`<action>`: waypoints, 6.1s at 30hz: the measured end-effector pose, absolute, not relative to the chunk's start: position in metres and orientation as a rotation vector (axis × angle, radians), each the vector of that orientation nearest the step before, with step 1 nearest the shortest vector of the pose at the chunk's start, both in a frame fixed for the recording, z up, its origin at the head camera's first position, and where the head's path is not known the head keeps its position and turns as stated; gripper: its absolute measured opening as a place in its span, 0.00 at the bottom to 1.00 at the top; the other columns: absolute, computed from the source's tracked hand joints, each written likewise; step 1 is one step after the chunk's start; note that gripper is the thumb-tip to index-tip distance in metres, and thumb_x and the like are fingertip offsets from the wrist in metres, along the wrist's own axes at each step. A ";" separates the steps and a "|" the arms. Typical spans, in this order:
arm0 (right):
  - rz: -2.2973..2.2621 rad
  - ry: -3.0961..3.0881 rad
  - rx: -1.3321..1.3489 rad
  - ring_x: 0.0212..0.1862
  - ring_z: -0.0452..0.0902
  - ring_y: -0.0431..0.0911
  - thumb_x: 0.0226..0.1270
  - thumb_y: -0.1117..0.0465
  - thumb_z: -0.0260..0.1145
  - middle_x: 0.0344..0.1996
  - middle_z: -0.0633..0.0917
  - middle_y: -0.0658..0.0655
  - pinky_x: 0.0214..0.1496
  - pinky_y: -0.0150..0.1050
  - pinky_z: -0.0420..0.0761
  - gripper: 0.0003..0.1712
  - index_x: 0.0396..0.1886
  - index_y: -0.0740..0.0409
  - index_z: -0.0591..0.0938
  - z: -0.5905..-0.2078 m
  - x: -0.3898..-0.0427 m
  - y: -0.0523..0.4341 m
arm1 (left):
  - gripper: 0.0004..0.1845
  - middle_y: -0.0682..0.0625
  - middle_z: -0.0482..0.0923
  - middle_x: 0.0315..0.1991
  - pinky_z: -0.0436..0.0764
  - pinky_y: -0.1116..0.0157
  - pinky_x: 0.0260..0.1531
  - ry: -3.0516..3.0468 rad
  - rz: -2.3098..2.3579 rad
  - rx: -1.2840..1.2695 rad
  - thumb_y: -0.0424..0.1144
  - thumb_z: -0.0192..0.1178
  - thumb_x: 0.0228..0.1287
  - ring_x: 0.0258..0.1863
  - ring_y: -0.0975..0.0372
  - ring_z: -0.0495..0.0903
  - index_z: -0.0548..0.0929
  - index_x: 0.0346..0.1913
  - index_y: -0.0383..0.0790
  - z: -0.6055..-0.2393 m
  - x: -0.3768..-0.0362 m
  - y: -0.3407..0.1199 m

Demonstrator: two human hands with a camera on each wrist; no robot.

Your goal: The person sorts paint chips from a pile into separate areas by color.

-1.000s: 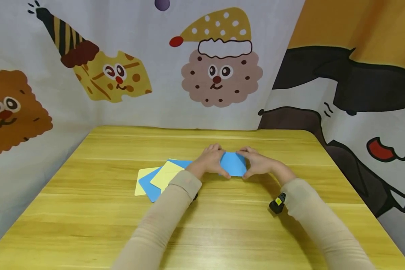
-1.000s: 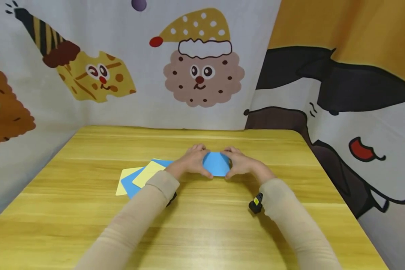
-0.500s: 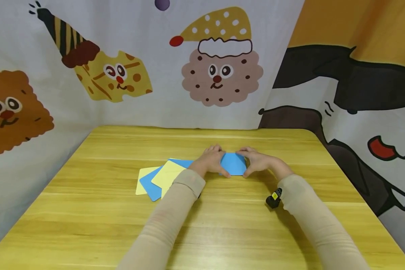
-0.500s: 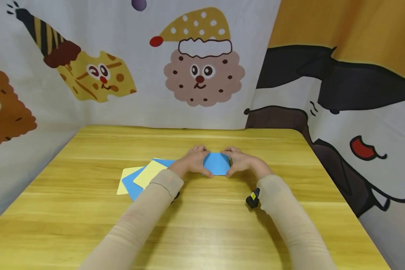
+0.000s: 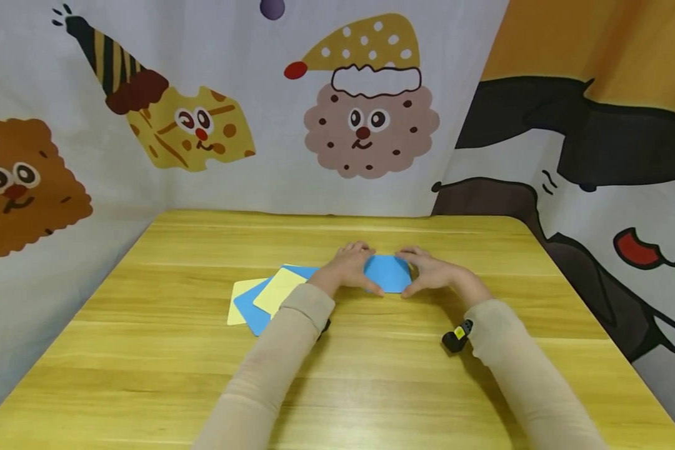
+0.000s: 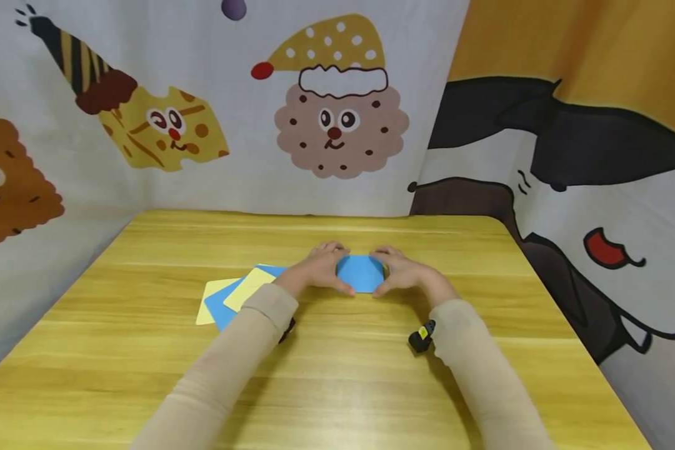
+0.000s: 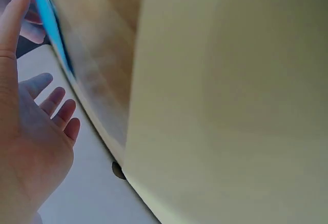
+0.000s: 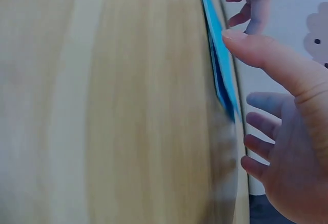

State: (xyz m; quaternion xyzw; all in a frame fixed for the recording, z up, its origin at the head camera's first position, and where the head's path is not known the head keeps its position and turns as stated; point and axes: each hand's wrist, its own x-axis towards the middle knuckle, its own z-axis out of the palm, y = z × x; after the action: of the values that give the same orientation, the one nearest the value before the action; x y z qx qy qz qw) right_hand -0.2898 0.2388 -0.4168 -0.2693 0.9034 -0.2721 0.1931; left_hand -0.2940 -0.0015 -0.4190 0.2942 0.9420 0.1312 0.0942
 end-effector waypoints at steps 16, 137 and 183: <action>-1.023 2.647 -0.839 0.71 0.44 0.61 0.53 0.55 0.76 0.72 0.50 0.65 0.62 0.66 0.57 0.54 0.75 0.59 0.56 -0.412 -0.264 0.213 | 0.56 0.43 0.54 0.71 0.54 0.47 0.64 2.819 0.674 0.902 0.66 0.67 0.48 0.69 0.50 0.52 0.56 0.74 0.40 -0.408 -0.273 -0.025; -0.792 2.605 -1.042 0.69 0.50 0.49 0.44 0.46 0.79 0.69 0.56 0.57 0.64 0.50 0.62 0.61 0.75 0.58 0.57 -0.417 -0.201 0.142 | 0.60 0.46 0.58 0.65 0.62 0.49 0.57 2.746 0.662 1.082 0.62 0.76 0.37 0.61 0.54 0.59 0.61 0.71 0.32 -0.411 -0.192 -0.132; -0.649 2.627 -0.905 0.65 0.57 0.58 0.47 0.45 0.77 0.65 0.61 0.59 0.59 0.58 0.65 0.58 0.72 0.65 0.60 -0.417 -0.167 0.250 | 0.62 0.49 0.58 0.67 0.60 0.60 0.62 2.662 0.250 1.277 0.76 0.63 0.39 0.64 0.58 0.57 0.61 0.72 0.35 -0.423 -0.190 -0.014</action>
State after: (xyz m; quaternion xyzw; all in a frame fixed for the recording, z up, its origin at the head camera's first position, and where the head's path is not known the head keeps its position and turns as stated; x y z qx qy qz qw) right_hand -0.1666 0.2500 -0.4170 -0.3137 0.9112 -0.2251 0.1435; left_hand -0.1899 -0.0139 -0.4228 0.4293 0.8948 0.0841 0.0891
